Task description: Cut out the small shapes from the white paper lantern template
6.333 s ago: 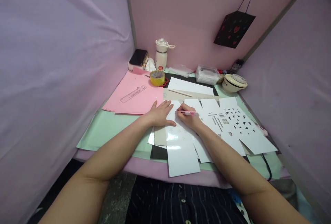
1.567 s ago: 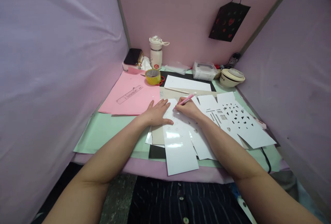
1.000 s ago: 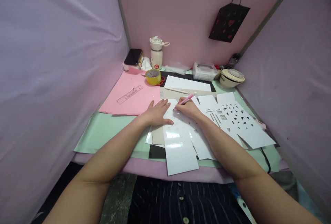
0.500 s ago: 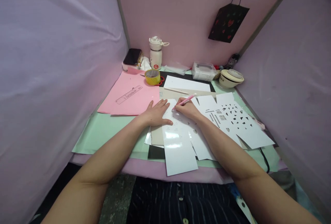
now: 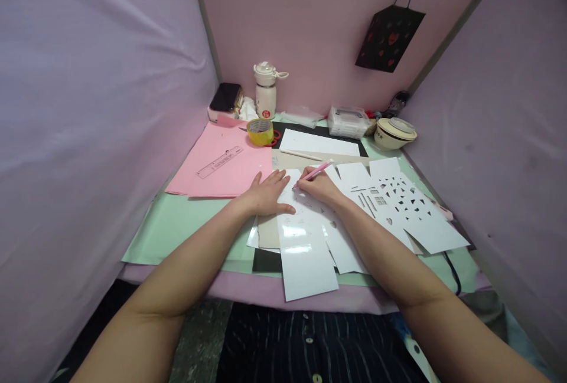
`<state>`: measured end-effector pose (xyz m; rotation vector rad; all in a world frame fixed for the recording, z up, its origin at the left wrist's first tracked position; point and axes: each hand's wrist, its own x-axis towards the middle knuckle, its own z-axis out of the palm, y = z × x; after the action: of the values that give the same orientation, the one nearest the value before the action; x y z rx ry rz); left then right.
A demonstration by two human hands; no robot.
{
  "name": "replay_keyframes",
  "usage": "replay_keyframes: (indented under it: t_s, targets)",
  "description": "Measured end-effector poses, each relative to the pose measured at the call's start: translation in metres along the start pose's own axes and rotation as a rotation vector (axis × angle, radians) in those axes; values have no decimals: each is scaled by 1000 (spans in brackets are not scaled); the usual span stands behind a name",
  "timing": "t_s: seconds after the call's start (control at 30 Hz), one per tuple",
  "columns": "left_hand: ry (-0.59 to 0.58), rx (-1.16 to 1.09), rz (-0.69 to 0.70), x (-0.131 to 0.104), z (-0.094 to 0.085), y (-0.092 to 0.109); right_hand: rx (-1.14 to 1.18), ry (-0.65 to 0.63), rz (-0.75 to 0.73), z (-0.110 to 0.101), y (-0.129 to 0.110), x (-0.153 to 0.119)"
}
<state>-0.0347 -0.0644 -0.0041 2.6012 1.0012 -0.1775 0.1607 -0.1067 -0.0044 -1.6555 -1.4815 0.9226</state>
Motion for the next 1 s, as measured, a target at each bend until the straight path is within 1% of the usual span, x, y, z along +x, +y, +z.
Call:
replay_keyframes:
  t_s: [0.73,1.0]
  targets:
    - [-3,-3,-14,-1,-1,2,-8,22,25,1,0,0]
    - [-12,5,-8,-1,-2,2,-17,39,19,1,4,3]
